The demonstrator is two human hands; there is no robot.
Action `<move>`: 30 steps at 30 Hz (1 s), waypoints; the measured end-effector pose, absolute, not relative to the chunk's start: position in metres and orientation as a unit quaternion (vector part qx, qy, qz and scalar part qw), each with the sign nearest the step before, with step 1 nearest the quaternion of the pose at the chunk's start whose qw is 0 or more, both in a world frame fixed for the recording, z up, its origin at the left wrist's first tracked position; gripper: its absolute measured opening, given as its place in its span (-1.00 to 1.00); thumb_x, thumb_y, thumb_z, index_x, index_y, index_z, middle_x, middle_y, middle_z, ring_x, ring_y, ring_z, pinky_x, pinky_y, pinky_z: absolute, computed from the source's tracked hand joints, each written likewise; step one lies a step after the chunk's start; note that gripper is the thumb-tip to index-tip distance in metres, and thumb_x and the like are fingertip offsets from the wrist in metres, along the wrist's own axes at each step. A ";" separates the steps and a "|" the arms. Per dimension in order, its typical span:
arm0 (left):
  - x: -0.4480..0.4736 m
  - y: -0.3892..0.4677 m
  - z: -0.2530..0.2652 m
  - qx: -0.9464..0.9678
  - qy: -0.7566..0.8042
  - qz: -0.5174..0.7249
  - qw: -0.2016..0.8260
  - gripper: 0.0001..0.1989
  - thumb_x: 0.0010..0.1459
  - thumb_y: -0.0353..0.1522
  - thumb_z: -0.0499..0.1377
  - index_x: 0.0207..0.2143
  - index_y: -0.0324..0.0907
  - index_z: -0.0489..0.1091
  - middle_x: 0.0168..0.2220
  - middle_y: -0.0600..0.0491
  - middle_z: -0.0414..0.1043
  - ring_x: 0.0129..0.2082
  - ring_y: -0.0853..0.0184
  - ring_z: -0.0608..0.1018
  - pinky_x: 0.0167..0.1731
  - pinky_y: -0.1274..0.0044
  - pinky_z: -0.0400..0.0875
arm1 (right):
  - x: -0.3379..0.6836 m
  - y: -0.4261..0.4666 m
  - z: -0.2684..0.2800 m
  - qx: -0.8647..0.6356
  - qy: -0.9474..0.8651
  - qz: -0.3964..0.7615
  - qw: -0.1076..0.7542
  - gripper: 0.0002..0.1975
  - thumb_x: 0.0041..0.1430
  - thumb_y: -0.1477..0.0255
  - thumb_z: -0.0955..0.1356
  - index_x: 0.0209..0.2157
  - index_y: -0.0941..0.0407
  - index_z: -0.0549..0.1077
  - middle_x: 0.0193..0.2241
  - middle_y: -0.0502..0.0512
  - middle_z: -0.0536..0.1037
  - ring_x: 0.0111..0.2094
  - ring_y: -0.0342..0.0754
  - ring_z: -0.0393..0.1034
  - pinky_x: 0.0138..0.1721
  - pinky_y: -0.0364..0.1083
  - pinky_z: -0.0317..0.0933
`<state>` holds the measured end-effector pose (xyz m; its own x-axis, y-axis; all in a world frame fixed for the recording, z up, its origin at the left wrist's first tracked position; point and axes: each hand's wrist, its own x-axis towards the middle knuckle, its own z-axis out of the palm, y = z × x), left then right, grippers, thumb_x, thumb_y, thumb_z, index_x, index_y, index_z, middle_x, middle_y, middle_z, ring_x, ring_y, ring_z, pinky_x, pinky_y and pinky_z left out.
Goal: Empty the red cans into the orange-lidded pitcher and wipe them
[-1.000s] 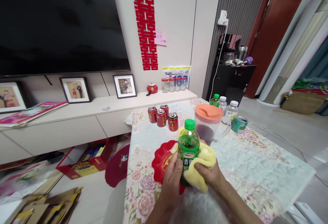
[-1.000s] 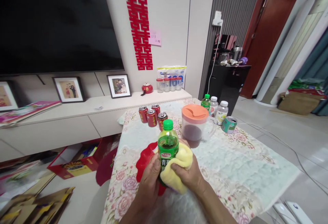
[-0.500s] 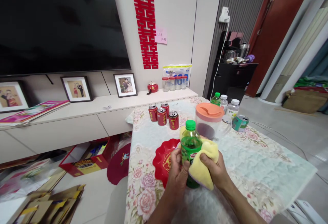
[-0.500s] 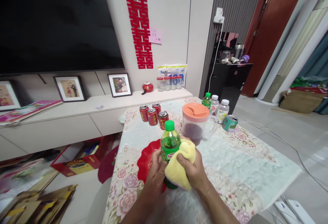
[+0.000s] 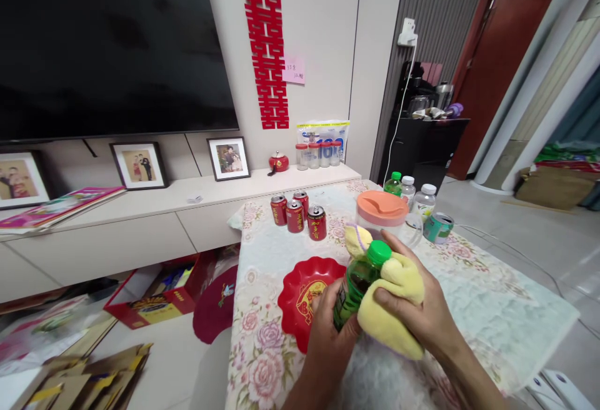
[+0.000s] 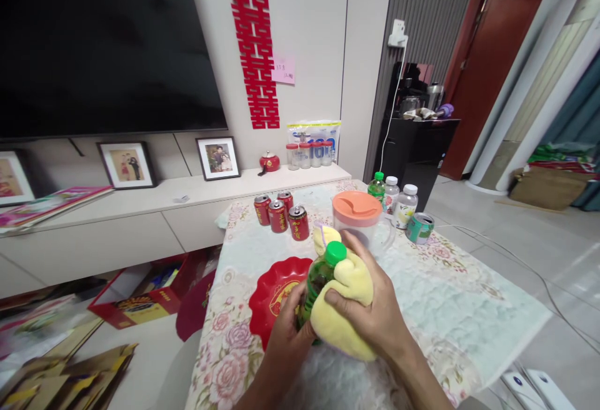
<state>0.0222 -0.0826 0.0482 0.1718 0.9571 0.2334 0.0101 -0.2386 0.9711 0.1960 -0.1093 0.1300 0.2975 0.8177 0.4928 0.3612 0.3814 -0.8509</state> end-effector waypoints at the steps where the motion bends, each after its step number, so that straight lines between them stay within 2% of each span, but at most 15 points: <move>1: 0.022 -0.083 0.046 0.618 0.404 0.502 0.451 -0.44 0.19 0.01 0.37 0.16 -0.02 0.58 0.11 -0.14 0.64 0.12 -0.16 0.56 0.19 0.06 0.40 | 0.196 -0.112 0.133 -0.522 -0.565 0.193 0.609 -0.23 -0.04 0.10 0.63 0.21 0.03 0.56 0.20 0.29 0.63 0.15 0.34 0.57 0.20 0.21 0.45; 4: 0.021 -0.084 0.042 0.655 0.399 0.499 0.403 -0.42 0.21 -0.05 0.38 0.24 0.00 0.53 0.19 -0.15 0.60 0.20 -0.19 0.51 0.26 0.01 0.32 | 0.193 -0.117 0.137 -0.498 -0.566 0.232 0.614 -0.37 0.04 0.12 0.61 0.12 0.02 0.58 0.09 0.24 0.69 0.00 0.26 0.65 0.07 0.13 0.53; 6: 0.022 -0.087 0.042 0.671 0.388 0.506 0.378 -0.34 0.16 -0.08 0.43 0.29 -0.01 0.49 0.24 -0.18 0.57 0.22 -0.23 0.50 0.28 0.00 0.29 | 0.192 -0.119 0.137 -0.482 -0.556 0.247 0.630 -0.47 0.10 0.13 0.59 0.08 0.00 0.58 -0.02 0.19 0.72 -0.08 0.20 0.66 0.00 0.06 0.54; 8: 0.025 -0.091 0.044 0.677 0.376 0.520 0.360 -0.27 0.11 -0.09 0.47 0.31 -0.04 0.47 0.26 -0.23 0.55 0.19 -0.26 0.52 0.27 -0.02 0.29 | 0.192 -0.119 0.138 -0.467 -0.544 0.255 0.649 -0.51 0.11 0.13 0.59 0.04 -0.01 0.59 -0.08 0.15 0.72 -0.10 0.19 0.65 -0.05 0.02 0.53; 10: 0.029 -0.095 0.047 0.666 0.365 0.541 0.362 -0.30 0.11 -0.11 0.46 0.28 -0.05 0.50 0.21 -0.24 0.58 0.13 -0.27 0.55 0.26 -0.03 0.29 | 0.193 -0.120 0.139 -0.449 -0.538 0.273 0.659 -0.52 0.05 0.10 0.60 -0.03 -0.01 0.63 -0.09 0.15 0.70 -0.10 0.20 0.64 -0.09 0.01 0.53; 13: 0.034 -0.099 0.050 0.641 0.349 0.560 0.392 -0.40 0.08 -0.18 0.45 0.19 -0.05 0.58 0.06 -0.24 0.64 0.02 -0.26 0.60 0.25 -0.04 0.30 | 0.195 -0.118 0.133 -0.410 -0.515 0.329 0.677 -0.48 0.01 0.00 0.58 -0.08 0.00 0.65 -0.06 0.21 0.70 -0.04 0.29 0.62 -0.03 0.11 0.53; 16: 0.036 -0.100 0.050 0.616 0.347 0.548 0.448 -0.34 -0.03 -0.22 0.50 0.17 -0.07 0.59 0.02 -0.23 0.66 0.04 -0.28 0.59 0.24 -0.03 0.37 | 0.194 -0.112 0.115 -0.389 -0.483 0.374 0.690 -0.38 0.08 -0.11 0.48 0.04 0.01 0.63 -0.10 0.25 0.73 -0.01 0.38 0.64 0.04 0.25 0.52; 19: 0.033 -0.097 0.054 0.567 0.314 0.506 0.569 -0.15 -0.10 -0.12 0.57 0.26 -0.04 0.50 0.18 -0.18 0.61 0.17 -0.28 0.57 0.24 0.05 0.47 | 0.188 -0.103 0.091 -0.389 -0.458 0.380 0.703 -0.35 0.21 -0.12 0.39 0.14 0.01 0.60 -0.18 0.26 0.75 -0.09 0.37 0.68 -0.03 0.26 0.56; 22: 0.027 -0.092 0.060 0.537 0.252 0.483 0.644 -0.06 -0.05 0.05 0.52 0.34 -0.06 0.42 0.29 -0.17 0.54 0.27 -0.27 0.53 0.25 0.11 0.50 | 0.177 -0.096 0.073 -0.368 -0.441 0.383 0.724 -0.35 0.24 -0.11 0.39 0.19 0.01 0.57 -0.22 0.25 0.76 -0.12 0.35 0.68 -0.06 0.24 0.58; 27: 0.020 -0.084 0.052 0.542 0.275 0.526 0.596 -0.11 0.14 0.12 0.37 0.39 -0.11 0.36 0.38 -0.18 0.45 0.39 -0.21 0.44 0.35 0.16 0.41 | 0.156 -0.094 0.069 -0.359 -0.431 0.381 0.735 -0.34 0.22 -0.11 0.44 0.21 -0.02 0.55 -0.16 0.19 0.76 -0.03 0.28 0.65 0.17 0.23 0.45; 30: 0.013 -0.076 0.040 0.548 0.302 0.533 0.570 -0.11 0.15 0.14 0.34 0.38 -0.15 0.38 0.36 -0.24 0.46 0.37 -0.23 0.47 0.32 0.14 0.45 | 0.150 -0.094 0.074 -0.359 -0.478 0.381 0.706 -0.37 0.24 -0.06 0.45 0.21 0.00 0.55 -0.07 0.23 0.73 0.03 0.27 0.62 0.20 0.21 0.41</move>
<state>0.0125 -0.0762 0.0402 0.2499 0.9380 0.2404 -0.2764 -0.1688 0.9461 0.1497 -0.0939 0.0740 0.2536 0.8800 0.4016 -0.1942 0.4530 -0.8701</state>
